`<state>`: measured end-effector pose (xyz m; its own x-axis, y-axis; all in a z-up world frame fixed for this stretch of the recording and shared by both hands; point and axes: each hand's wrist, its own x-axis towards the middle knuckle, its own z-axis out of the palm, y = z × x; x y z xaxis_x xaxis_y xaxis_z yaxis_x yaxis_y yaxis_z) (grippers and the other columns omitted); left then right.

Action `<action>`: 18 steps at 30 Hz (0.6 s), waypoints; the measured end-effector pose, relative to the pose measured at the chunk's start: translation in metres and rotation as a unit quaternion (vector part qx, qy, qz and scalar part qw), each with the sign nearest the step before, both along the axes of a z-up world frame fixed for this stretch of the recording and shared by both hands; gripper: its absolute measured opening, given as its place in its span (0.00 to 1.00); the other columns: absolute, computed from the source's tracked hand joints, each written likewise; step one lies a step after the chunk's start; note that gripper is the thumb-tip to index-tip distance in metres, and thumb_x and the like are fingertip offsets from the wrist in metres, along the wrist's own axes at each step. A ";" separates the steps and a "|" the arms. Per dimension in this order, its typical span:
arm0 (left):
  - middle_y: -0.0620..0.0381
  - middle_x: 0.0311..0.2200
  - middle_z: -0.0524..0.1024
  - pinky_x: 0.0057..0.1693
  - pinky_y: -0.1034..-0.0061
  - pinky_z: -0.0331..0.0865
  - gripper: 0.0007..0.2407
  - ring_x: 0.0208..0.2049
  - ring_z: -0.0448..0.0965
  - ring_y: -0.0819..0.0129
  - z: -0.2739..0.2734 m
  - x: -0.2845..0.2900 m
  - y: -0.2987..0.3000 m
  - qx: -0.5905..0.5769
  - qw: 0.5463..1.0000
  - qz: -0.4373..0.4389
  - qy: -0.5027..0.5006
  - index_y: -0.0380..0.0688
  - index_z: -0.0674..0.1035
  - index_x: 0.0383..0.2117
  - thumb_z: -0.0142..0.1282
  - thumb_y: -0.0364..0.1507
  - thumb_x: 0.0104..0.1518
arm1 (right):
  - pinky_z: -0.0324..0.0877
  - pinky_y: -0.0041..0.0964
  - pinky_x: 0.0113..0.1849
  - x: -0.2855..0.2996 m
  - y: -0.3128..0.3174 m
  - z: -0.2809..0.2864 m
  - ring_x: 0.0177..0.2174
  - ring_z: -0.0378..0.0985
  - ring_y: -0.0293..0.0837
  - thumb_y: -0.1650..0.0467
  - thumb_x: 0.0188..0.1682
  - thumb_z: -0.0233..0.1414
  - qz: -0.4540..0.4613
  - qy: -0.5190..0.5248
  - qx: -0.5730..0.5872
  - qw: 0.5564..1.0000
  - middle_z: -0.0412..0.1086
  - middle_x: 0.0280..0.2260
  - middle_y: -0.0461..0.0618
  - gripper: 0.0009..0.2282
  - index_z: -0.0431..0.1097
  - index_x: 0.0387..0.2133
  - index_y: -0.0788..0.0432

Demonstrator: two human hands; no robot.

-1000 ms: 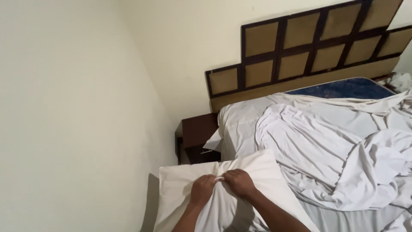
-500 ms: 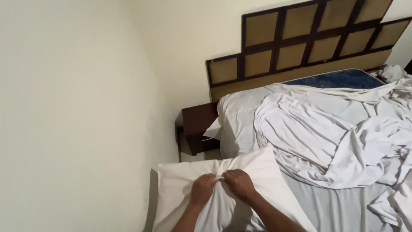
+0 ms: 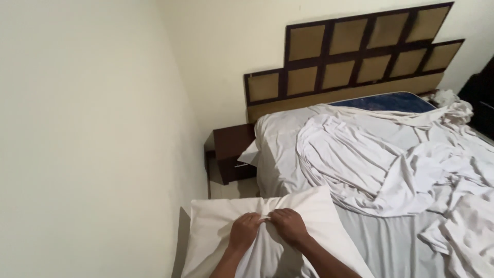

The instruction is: The person spreads a white pillowcase flat on the bed and smooths it with both hands. They place a pillow at the open end and work the pillow into the case, gathering the fabric over the pillow and adjusting the corners as the clip ends.

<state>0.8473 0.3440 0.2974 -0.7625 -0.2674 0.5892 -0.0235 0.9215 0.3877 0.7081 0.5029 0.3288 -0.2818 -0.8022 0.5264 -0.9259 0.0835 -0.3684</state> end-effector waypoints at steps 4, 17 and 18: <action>0.49 0.34 0.83 0.47 0.62 0.75 0.07 0.39 0.83 0.53 0.002 0.013 0.017 -0.034 0.999 -0.023 0.030 0.39 0.82 0.32 0.60 0.31 0.58 | 0.72 0.47 0.41 0.017 0.022 -0.007 0.37 0.80 0.52 0.70 0.43 0.57 -0.007 -0.002 -0.015 1.000 0.78 0.35 0.53 0.06 0.75 0.32 0.59; 0.49 0.33 0.83 0.47 0.62 0.75 0.09 0.39 0.82 0.53 0.008 0.038 0.050 -0.008 0.999 -0.001 -0.040 0.39 0.82 0.31 0.58 0.32 0.61 | 0.71 0.48 0.43 0.032 0.045 0.000 0.39 0.80 0.53 0.70 0.46 0.56 0.016 -0.002 0.009 1.000 0.79 0.37 0.54 0.06 0.75 0.33 0.59; 0.48 0.34 0.83 0.47 0.62 0.75 0.09 0.40 0.83 0.53 0.008 0.039 0.054 0.006 0.999 0.008 -0.040 0.38 0.82 0.32 0.58 0.33 0.61 | 0.71 0.47 0.43 0.033 0.050 0.000 0.39 0.80 0.53 0.70 0.46 0.55 0.018 -0.005 0.006 1.000 0.79 0.36 0.54 0.06 0.75 0.33 0.59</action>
